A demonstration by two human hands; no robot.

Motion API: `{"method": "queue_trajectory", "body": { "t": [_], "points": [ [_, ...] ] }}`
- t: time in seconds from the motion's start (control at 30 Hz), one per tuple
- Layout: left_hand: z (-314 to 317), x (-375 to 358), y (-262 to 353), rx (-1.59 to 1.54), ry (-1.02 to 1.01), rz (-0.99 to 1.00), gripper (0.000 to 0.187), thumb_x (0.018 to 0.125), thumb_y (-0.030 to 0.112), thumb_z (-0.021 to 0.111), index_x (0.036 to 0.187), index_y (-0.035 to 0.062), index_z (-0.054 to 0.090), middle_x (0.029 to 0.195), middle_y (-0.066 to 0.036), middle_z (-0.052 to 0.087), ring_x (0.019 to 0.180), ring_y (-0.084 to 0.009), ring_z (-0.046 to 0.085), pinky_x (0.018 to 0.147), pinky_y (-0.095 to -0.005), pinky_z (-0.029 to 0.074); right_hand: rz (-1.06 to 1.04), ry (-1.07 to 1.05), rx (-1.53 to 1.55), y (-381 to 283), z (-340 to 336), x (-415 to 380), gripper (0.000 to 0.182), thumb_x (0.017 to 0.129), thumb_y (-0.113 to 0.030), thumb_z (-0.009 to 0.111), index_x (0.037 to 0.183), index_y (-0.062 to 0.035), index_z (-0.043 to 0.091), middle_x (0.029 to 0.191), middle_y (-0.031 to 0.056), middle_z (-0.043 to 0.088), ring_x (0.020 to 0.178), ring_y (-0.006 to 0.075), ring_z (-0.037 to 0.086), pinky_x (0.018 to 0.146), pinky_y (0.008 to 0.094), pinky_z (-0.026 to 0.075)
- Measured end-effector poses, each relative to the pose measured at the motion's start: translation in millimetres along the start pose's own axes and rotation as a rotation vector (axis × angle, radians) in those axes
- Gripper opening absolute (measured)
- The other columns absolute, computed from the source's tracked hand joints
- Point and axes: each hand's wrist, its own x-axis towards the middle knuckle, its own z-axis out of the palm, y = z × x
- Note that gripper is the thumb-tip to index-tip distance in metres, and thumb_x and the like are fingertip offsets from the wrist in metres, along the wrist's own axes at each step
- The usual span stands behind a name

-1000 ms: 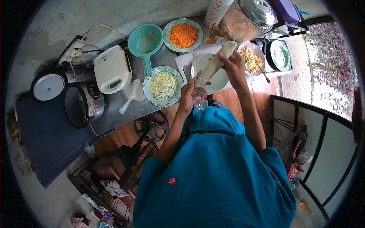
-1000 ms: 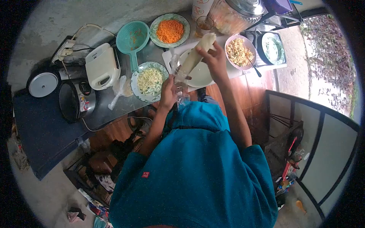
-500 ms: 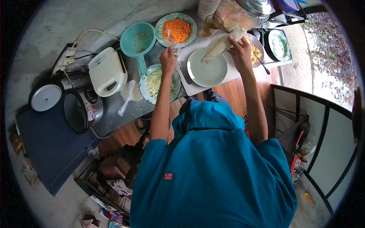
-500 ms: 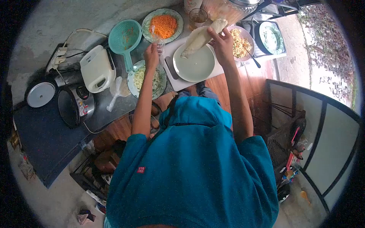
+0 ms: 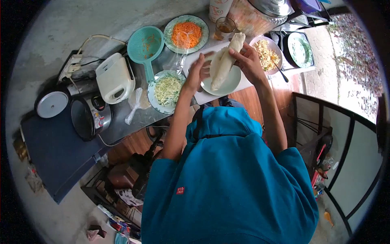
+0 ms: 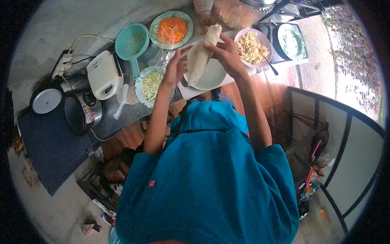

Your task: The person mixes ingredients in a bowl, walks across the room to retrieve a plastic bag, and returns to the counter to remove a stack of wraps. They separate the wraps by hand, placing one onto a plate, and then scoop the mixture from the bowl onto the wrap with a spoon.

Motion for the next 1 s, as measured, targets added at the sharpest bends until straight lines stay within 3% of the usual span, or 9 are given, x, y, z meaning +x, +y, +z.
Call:
{"method": "queue_trajectory", "body": {
  "t": [0.07,0.2,0.4,0.5,0.57,0.6,0.67,0.8,1.0],
  "points": [
    [19.0,-2.5,-10.0,-0.254,-0.163,0.051,0.070,0.094,0.053,0.041,0.138,-0.0013,0.033,0.126,-0.018,0.052,0.110,-0.0332,0.058,0.091,-0.0436,0.050,0.020,-0.058,-0.003,-3.1,4.3,4.2,0.045,0.085,-0.015,0.068,0.122,0.0008,0.047,0.100,0.0151,0.065,0.091,0.0206,0.064,0.076,0.0322,0.053],
    [47.9,-20.3,2.7,-0.115,-0.053,0.116,0.069,0.095,0.049,0.043,0.137,-0.0038,0.030,0.125,-0.021,0.051,0.103,-0.0365,0.062,0.085,-0.0430,0.055,-0.016,-0.134,-0.248,-12.0,17.9,6.6,0.055,0.084,-0.016,0.070,0.129,-0.0004,0.044,0.104,0.0144,0.065,0.092,0.0182,0.063,0.078,0.0302,0.051],
    [64.1,-22.5,-1.9,-0.036,0.200,0.138,0.051,0.096,0.036,0.050,0.120,-0.0090,0.046,0.107,-0.019,0.061,0.093,-0.0315,0.066,0.077,-0.0387,0.059,-0.022,-0.126,-0.272,3.2,13.3,7.5,0.052,0.086,-0.018,0.067,0.128,-0.0002,0.044,0.103,0.0099,0.062,0.090,0.0135,0.057,0.084,0.0275,0.045],
    [70.4,-23.3,-9.1,0.010,0.365,0.169,0.040,0.096,0.031,0.051,0.110,-0.0065,0.055,0.098,-0.013,0.064,0.083,-0.0213,0.066,0.071,-0.0301,0.057,0.034,-0.115,-0.221,17.6,5.2,5.6,0.046,0.086,-0.019,0.068,0.123,0.0007,0.048,0.103,0.0084,0.061,0.092,0.0135,0.058,0.083,0.0285,0.046],
    [66.8,-21.5,-20.1,0.209,0.550,0.233,0.042,0.095,0.038,0.052,0.094,-0.0015,0.065,0.071,0.000,0.059,0.061,-0.0059,0.053,0.054,-0.0214,0.042,0.087,-0.097,-0.172,25.8,0.8,3.6,0.041,0.085,-0.020,0.068,0.117,0.0016,0.052,0.104,0.0068,0.060,0.093,0.0135,0.058,0.083,0.0296,0.047],
    [65.6,-19.7,-23.5,0.211,0.551,0.228,0.042,0.095,0.038,0.052,0.094,-0.0015,0.065,0.071,0.000,0.059,0.061,-0.0059,0.053,0.054,-0.0214,0.042,0.091,-0.094,-0.169,30.2,-1.4,3.2,0.041,0.085,-0.020,0.068,0.117,0.0016,0.052,0.104,0.0068,0.060,0.093,0.0135,0.058,0.083,0.0296,0.047],
    [62.8,-16.5,-31.0,0.175,0.618,0.234,0.039,0.095,0.037,0.053,0.087,0.0014,0.066,0.064,0.007,0.047,0.057,-0.0023,0.036,0.050,-0.0215,0.029,0.156,0.002,0.017,38.8,-6.7,1.2,0.040,0.085,-0.019,0.069,0.115,0.0004,0.052,0.105,0.0069,0.060,0.094,0.0147,0.059,0.082,0.0321,0.049],
    [56.7,-16.1,-37.1,0.203,0.640,0.192,0.039,0.095,0.037,0.053,0.085,0.0012,0.065,0.063,0.008,0.043,0.057,-0.0024,0.032,0.050,-0.0224,0.026,0.234,0.075,0.104,44.3,-11.2,-3.1,0.039,0.084,-0.017,0.069,0.115,0.0001,0.052,0.105,0.0073,0.060,0.094,0.0164,0.060,0.081,0.0339,0.051],
    [57.6,-19.1,-26.5,0.216,0.610,0.152,0.040,0.097,0.033,0.051,0.098,-0.0039,0.065,0.082,-0.002,0.062,0.073,-0.0067,0.051,0.066,-0.0235,0.043,0.324,0.117,0.265,64.2,-20.3,-5.0,0.042,0.083,-0.014,0.070,0.117,-0.0006,0.051,0.105,0.0083,0.060,0.093,0.0199,0.061,0.081,0.0353,0.052]
  ]
}}
